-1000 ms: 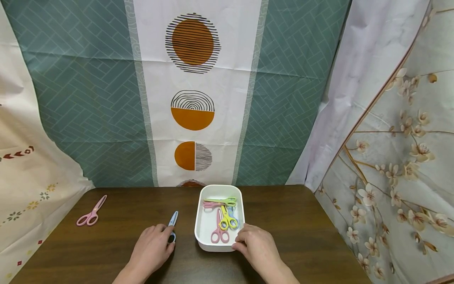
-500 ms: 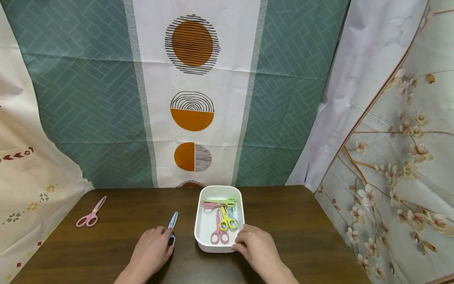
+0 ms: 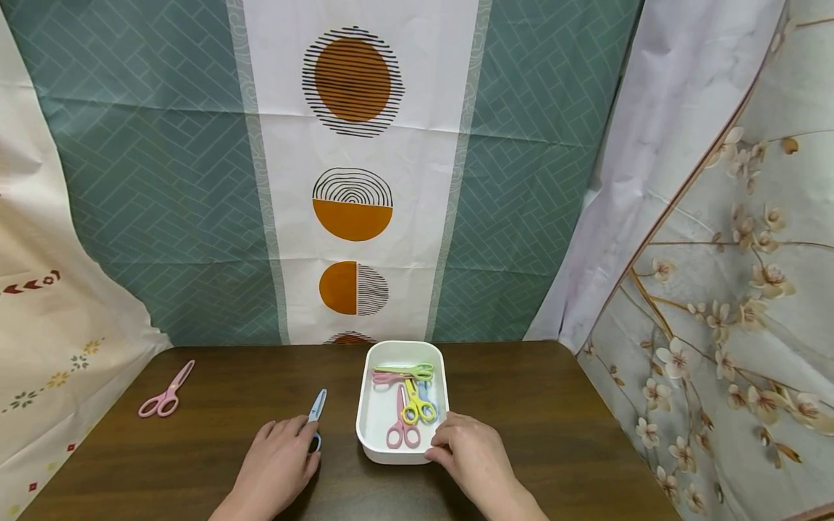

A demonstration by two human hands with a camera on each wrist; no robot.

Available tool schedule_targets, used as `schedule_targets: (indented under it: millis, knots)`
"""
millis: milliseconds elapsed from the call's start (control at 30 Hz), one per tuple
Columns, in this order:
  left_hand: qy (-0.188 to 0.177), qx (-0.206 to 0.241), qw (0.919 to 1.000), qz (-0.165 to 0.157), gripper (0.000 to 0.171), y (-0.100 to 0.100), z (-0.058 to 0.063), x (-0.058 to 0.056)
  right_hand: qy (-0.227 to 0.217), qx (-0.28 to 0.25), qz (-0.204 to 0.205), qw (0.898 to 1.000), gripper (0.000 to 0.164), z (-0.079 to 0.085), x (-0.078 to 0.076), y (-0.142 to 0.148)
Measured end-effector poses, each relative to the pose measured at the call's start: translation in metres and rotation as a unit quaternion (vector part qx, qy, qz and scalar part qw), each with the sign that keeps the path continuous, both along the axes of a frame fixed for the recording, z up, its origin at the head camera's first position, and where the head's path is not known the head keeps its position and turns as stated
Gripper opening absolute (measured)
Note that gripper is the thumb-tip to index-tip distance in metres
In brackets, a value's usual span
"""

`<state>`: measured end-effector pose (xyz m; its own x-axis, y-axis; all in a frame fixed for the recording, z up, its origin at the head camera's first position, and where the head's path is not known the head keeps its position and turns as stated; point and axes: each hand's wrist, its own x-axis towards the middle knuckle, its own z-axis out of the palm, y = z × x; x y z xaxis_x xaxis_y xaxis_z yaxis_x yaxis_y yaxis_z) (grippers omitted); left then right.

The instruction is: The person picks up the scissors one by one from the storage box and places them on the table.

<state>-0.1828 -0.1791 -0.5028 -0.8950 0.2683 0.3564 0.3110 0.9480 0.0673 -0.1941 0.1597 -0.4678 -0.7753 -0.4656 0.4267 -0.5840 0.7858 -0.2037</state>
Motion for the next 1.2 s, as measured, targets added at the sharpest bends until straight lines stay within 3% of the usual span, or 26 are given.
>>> schedule_targets:
  millis: [200, 333, 633, 1200]
  knots:
    - [-0.044, -0.022, 0.9988, -0.004, 0.051, 0.0, 0.004, 0.009, 0.0, 0.001, -0.001, 1.0, 0.016, 0.001, 0.001, -0.001]
    - [-0.055, -0.023, 0.9982, -0.009, 0.053, 0.0, 0.002, 0.011, -0.003, 0.001, 0.001, 1.0, 0.016, 0.001, 0.001, 0.0]
    - [-0.033, -0.019, 0.9991, -0.018, 0.047, -0.001, -0.005, 0.014, -0.001, 0.0, 0.0, 1.0, 0.016, 0.001, 0.001, -0.001]
    - [-0.014, -0.025, 0.9993, -0.025, 0.052, -0.003, -0.009, 0.013, 0.007, -0.004, -0.003, 1.0, 0.017, 0.0, 0.002, 0.0]
